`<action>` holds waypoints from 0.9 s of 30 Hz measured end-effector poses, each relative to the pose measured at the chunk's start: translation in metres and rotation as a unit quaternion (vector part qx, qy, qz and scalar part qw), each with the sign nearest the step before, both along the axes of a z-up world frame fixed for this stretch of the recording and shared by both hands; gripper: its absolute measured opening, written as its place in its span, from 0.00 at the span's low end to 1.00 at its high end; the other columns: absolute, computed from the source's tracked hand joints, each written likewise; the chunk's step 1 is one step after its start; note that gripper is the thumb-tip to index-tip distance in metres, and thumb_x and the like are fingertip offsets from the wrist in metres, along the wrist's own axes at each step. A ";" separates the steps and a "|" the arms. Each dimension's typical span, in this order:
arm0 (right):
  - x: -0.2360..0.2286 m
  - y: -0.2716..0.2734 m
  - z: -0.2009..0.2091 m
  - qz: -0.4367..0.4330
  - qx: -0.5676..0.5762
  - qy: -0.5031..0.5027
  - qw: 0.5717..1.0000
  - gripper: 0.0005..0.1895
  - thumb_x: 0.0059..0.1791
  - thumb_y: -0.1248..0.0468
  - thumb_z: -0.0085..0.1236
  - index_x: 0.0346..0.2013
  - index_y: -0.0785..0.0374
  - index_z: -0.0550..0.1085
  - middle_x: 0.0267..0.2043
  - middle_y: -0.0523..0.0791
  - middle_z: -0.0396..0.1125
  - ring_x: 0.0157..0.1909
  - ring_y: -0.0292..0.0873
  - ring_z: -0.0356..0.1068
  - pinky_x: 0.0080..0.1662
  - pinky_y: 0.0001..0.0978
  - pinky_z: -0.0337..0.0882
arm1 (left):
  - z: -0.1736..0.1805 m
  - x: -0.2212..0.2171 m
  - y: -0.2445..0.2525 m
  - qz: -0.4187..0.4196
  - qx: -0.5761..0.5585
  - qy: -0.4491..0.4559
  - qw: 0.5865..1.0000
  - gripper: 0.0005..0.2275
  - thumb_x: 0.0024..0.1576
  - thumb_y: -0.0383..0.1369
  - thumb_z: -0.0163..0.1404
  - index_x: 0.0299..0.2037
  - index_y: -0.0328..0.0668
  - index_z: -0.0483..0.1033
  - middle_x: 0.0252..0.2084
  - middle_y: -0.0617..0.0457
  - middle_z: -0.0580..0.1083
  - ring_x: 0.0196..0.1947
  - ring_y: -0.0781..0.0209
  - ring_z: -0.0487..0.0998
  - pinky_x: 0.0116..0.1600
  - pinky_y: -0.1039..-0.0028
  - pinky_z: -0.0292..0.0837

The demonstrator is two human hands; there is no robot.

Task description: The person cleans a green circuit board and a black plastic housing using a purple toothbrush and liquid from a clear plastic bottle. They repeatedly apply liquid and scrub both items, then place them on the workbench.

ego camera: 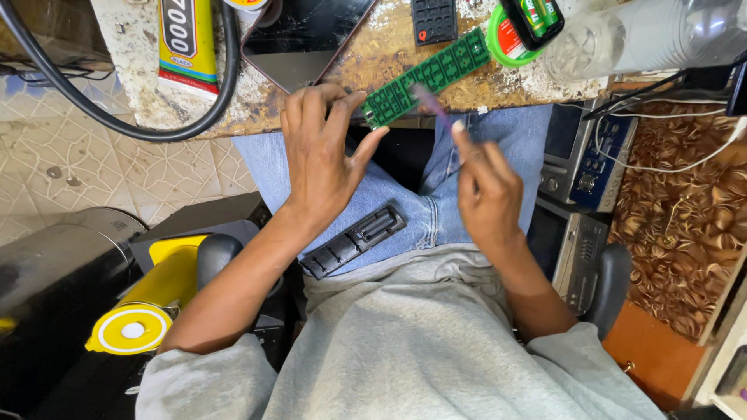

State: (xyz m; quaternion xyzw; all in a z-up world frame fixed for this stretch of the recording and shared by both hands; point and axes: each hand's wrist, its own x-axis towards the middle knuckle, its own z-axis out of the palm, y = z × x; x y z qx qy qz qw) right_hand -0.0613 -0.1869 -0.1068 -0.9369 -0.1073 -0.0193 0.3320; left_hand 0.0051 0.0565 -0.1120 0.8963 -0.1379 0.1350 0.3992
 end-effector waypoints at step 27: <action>0.014 -0.021 0.006 0.002 -0.005 -0.007 1.000 0.29 0.54 0.81 0.48 0.68 0.58 0.72 0.33 0.48 0.64 0.30 0.48 0.66 0.31 0.36 0.64 | -0.001 0.000 0.000 0.000 0.004 0.004 1.000 0.18 0.54 0.36 0.67 0.49 0.39 0.77 0.44 0.49 0.67 0.48 0.41 0.68 0.50 0.56 0.63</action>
